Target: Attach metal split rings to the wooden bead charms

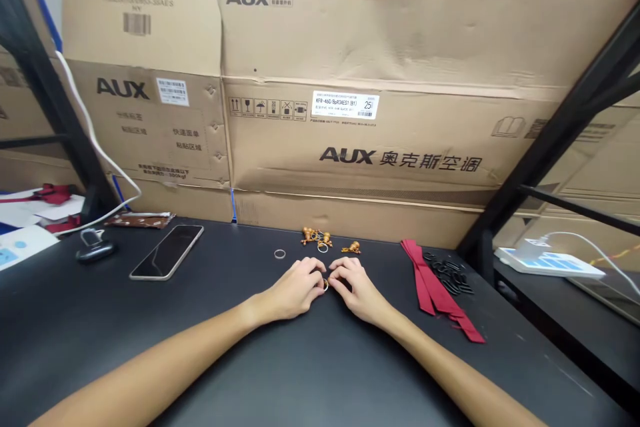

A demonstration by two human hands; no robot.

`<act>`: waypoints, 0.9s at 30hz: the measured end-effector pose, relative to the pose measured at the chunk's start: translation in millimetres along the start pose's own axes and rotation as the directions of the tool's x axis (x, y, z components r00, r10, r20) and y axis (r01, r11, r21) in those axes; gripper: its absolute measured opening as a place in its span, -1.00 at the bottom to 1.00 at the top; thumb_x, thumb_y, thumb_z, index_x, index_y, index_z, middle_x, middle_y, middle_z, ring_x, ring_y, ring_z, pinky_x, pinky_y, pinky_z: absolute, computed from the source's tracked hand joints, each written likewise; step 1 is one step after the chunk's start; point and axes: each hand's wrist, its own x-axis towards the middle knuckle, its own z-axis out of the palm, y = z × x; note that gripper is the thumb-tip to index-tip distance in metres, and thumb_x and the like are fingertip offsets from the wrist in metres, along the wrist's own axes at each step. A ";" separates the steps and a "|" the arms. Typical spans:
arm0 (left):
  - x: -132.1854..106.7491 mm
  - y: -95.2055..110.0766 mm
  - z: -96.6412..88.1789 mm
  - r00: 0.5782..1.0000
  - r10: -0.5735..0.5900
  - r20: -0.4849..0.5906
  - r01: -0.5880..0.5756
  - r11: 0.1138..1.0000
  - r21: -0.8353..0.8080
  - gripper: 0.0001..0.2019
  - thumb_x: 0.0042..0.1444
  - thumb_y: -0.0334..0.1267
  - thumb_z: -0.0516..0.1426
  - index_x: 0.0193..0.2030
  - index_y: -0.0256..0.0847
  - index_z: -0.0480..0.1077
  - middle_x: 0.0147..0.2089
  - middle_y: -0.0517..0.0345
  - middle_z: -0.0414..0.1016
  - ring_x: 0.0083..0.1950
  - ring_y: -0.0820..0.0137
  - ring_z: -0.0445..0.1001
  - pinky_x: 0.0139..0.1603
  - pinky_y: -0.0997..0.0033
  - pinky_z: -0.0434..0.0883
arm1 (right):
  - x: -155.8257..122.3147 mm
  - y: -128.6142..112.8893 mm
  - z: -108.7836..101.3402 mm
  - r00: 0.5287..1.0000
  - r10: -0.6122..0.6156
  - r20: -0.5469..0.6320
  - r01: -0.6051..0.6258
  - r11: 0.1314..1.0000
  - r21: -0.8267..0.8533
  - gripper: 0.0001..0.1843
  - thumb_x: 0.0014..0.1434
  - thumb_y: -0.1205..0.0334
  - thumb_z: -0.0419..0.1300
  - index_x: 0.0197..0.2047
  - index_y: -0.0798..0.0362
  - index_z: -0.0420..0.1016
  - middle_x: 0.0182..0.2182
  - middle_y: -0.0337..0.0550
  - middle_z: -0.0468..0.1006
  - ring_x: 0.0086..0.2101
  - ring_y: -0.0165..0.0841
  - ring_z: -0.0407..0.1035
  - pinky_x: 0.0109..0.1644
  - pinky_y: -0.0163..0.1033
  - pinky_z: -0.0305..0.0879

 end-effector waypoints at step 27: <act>-0.6 3.1 0.1 0.997 -0.064 -0.052 0.070 0.990 0.120 -0.80 0.18 -0.20 0.11 -0.43 -0.22 0.33 -0.10 0.06 0.34 -0.13 0.30 0.35 -0.02 0.22 0.30 | -0.1 -0.5 -3.8 0.988 -0.096 -0.118 0.072 0.979 -0.190 -0.72 0.18 0.24 0.08 -0.55 0.03 0.40 -0.42 -0.11 0.39 -0.31 -0.27 0.25 -0.18 -0.11 0.29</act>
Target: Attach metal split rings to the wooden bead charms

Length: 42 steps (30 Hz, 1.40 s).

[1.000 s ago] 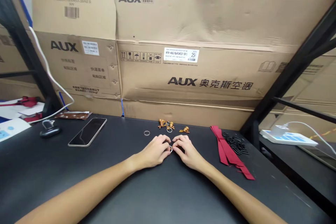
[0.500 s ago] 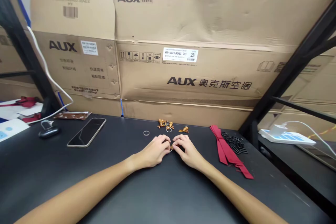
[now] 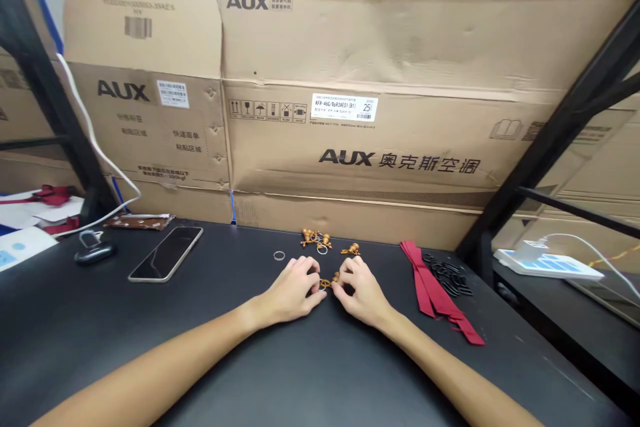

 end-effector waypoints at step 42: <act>-2.5 -21.6 5.8 0.993 -0.068 0.097 0.059 0.994 0.091 -0.48 0.25 0.02 -0.03 0.20 -0.31 0.28 0.26 -0.15 0.27 0.31 0.12 0.20 0.30 0.09 0.15 | -4.2 14.3 3.0 0.968 0.085 0.235 -0.072 0.995 -0.066 -0.48 0.24 -0.06 0.06 0.17 0.02 0.35 0.22 0.04 0.27 0.21 -0.11 0.13 0.25 0.09 0.11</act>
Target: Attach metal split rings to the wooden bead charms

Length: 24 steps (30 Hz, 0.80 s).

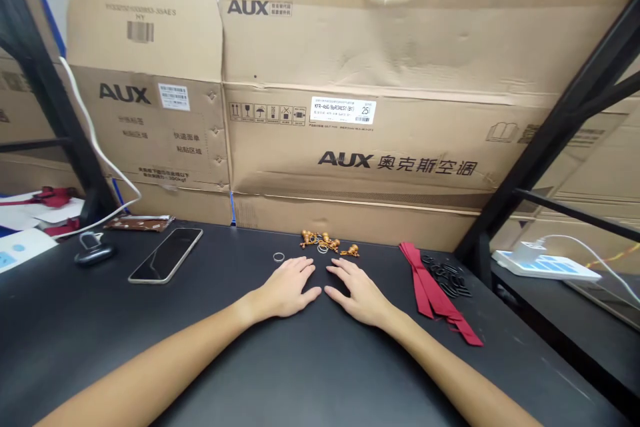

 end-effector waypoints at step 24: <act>-1.7 5.9 4.0 0.981 -0.186 -0.058 0.190 0.978 0.085 -0.43 0.22 0.05 -0.01 0.14 -0.45 0.26 0.20 -0.36 0.28 0.29 -0.08 0.18 0.27 -0.07 0.14 | 9.9 34.9 2.3 0.980 0.018 -0.197 -0.019 1.000 -0.005 -0.77 0.25 0.29 0.00 -0.15 0.06 0.47 -0.18 -0.05 0.50 -0.17 -0.22 0.33 -0.07 -0.10 0.31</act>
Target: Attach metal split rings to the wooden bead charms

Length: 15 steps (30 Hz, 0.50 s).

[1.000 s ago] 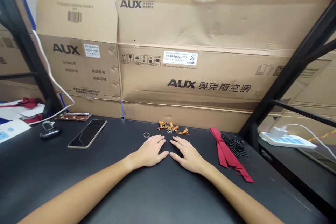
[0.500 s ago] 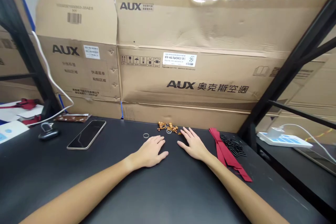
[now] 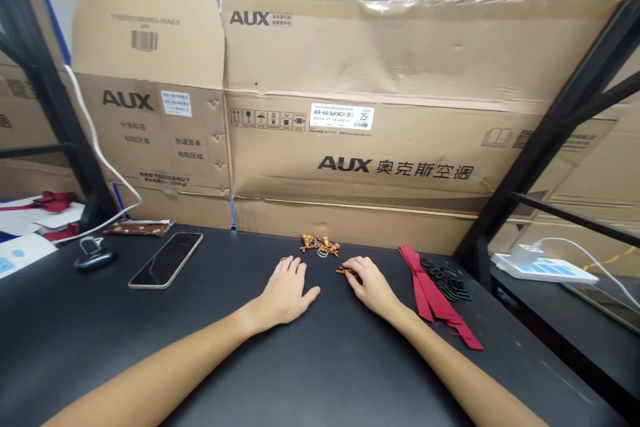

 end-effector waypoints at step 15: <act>1.3 4.7 -9.6 0.979 0.197 -0.057 -0.200 0.978 -0.053 -0.84 0.24 -0.25 0.04 -0.13 -0.22 0.39 -0.11 0.04 0.46 -0.07 0.24 0.41 -0.03 0.22 0.33 | -4.8 -15.4 1.1 0.999 -0.036 -0.028 0.040 0.989 0.144 -0.67 0.15 0.49 -0.05 -0.15 -0.01 0.42 -0.22 -0.12 0.51 -0.20 -0.26 0.34 -0.11 -0.12 0.29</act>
